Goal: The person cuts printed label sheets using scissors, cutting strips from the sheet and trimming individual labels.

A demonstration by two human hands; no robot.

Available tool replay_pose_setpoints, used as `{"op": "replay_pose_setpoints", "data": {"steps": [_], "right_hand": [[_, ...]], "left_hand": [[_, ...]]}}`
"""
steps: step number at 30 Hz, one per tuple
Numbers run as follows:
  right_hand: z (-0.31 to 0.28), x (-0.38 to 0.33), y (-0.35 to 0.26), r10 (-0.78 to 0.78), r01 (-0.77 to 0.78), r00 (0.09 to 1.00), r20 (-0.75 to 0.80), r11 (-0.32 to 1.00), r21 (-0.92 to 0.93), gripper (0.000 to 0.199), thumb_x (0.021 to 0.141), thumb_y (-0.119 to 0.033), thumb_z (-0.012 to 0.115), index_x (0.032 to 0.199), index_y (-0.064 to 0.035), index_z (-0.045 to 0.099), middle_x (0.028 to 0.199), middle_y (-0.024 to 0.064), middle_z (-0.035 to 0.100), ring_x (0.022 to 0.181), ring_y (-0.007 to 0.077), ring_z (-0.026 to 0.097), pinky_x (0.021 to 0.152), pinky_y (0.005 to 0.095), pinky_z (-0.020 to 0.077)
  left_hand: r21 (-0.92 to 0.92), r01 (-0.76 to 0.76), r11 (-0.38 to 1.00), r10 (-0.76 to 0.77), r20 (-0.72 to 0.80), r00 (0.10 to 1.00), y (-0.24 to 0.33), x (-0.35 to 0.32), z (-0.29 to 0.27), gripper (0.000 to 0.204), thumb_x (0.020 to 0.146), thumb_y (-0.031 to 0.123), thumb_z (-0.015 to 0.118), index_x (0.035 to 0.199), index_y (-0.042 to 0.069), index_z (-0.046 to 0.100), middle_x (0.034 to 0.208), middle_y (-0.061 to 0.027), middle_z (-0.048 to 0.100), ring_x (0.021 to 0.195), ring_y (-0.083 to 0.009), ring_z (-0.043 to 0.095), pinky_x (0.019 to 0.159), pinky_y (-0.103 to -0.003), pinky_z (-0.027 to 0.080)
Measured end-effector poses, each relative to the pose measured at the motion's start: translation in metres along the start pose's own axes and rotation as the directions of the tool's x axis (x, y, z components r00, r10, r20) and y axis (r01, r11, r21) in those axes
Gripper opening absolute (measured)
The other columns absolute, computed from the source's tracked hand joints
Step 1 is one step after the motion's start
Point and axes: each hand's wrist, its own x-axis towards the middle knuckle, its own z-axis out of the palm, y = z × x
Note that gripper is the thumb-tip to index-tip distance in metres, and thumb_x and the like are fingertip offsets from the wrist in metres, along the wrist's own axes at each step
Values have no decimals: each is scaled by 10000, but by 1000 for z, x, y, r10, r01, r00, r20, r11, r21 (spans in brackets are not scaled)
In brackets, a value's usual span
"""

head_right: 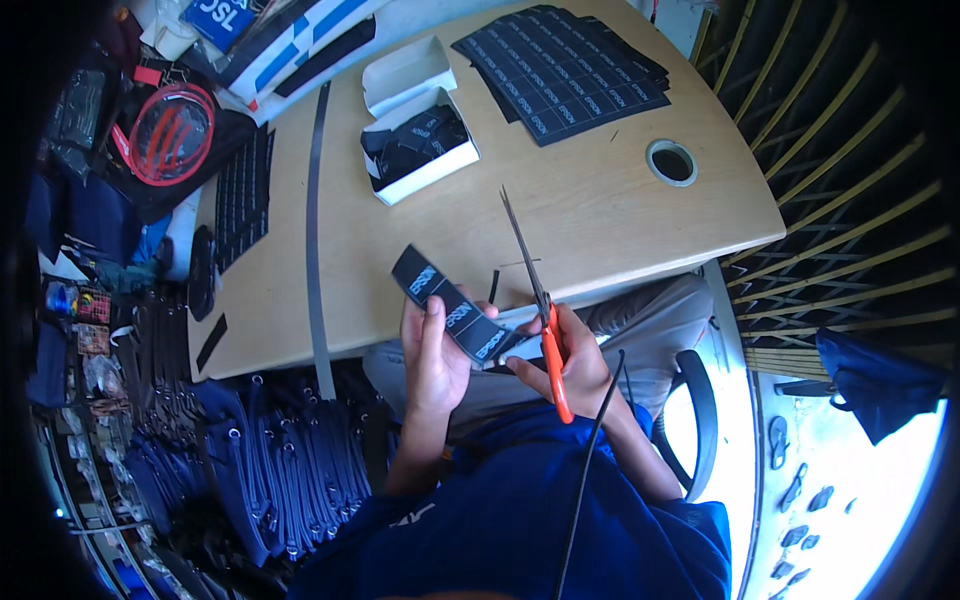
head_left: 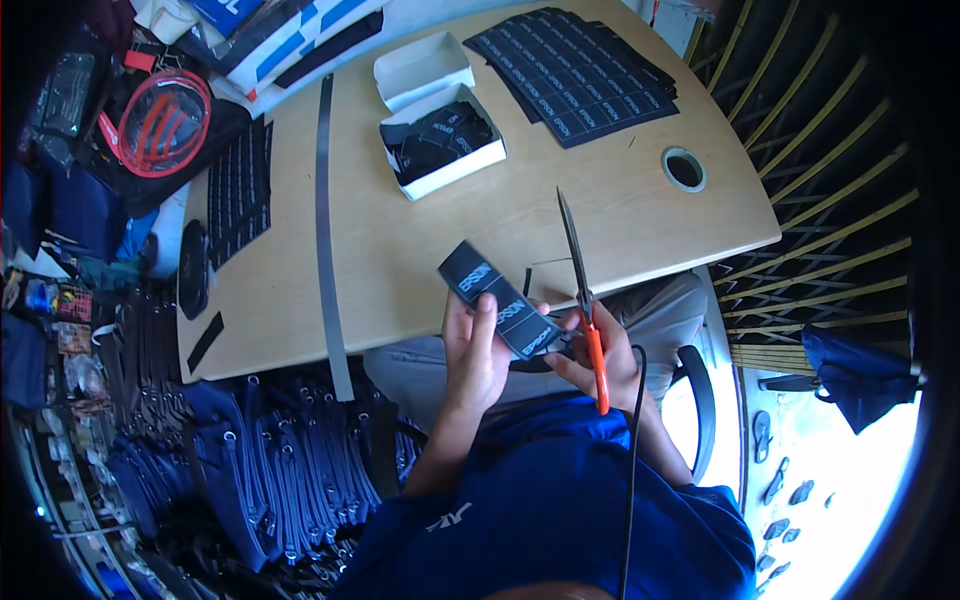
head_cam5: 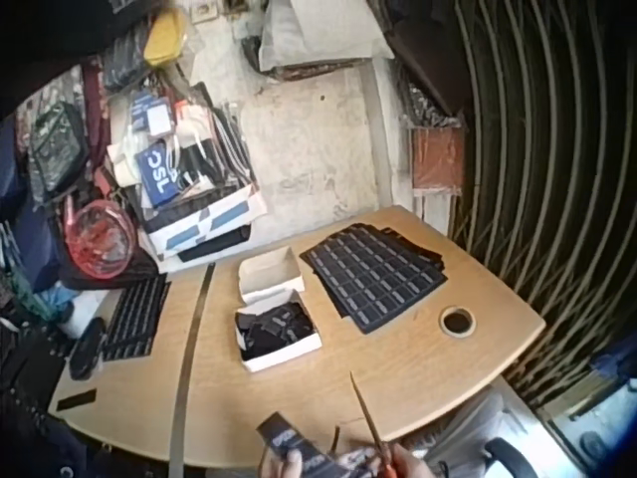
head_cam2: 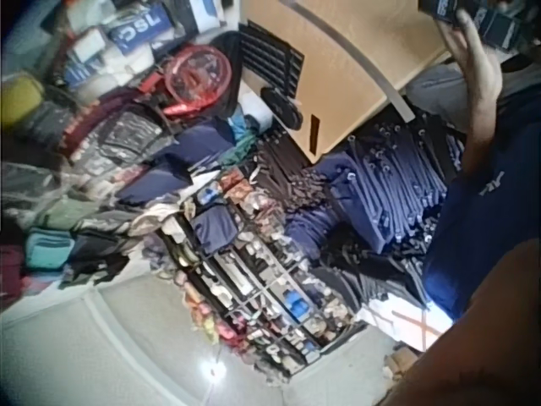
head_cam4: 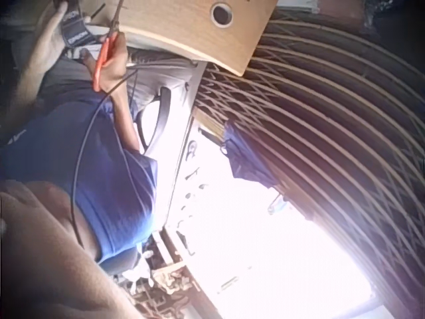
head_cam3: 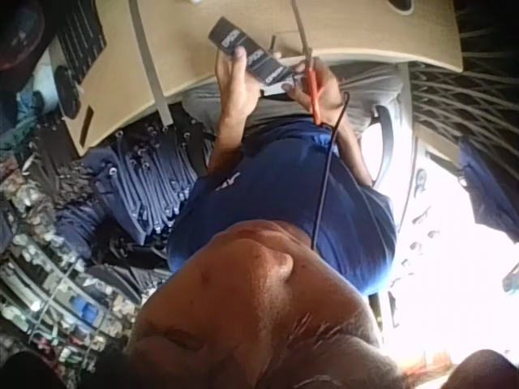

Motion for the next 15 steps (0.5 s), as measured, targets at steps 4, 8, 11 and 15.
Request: {"op": "replay_pose_setpoints", "data": {"steps": [4, 8, 11, 15], "right_hand": [[-2, -2, 6, 52, -52, 999, 10, 999, 10, 331, 724, -39, 730, 932, -40, 472, 721, -21, 456, 623, 40, 426, 560, 195, 352], [2, 3, 4, -10, 12, 998, -69, 1000, 22, 308, 742, -31, 713, 895, -58, 447, 642, -54, 414, 545, 19, 392, 494, 193, 307], [4, 10, 1, -67, 73, 989, -129, 996, 42, 301, 761, -20, 693, 899, -67, 430, 578, -81, 376, 483, 5, 347, 453, 197, 263], [8, 15, -2, -162, 201, 962, -220, 965, 170, 301, 765, -10, 687, 907, -70, 429, 586, -76, 378, 492, 7, 331, 468, 188, 246]], "left_hand": [[-194, -3, 981, -1, -21, 1000, 6, -1, -2, 253, 987, 299, 390, 1053, 63, 452, 992, -82, 510, 894, -229, 602, 745, -334, 543], [-253, -104, 962, 84, -90, 992, 11, 1, -25, 237, 969, 291, 444, 1070, 81, 486, 1012, -71, 530, 956, -257, 580, 844, -408, 482], [-222, -219, 950, 170, -222, 960, 14, 3, -52, 234, 954, 208, 478, 1160, 95, 473, 1048, -79, 557, 1016, -221, 558, 889, -436, 448], [-134, -267, 954, 234, -218, 947, 19, -3, -79, 297, 915, 86, 520, 1202, 101, 441, 1107, -84, 555, 1012, -176, 545, 882, -365, 450]]}}
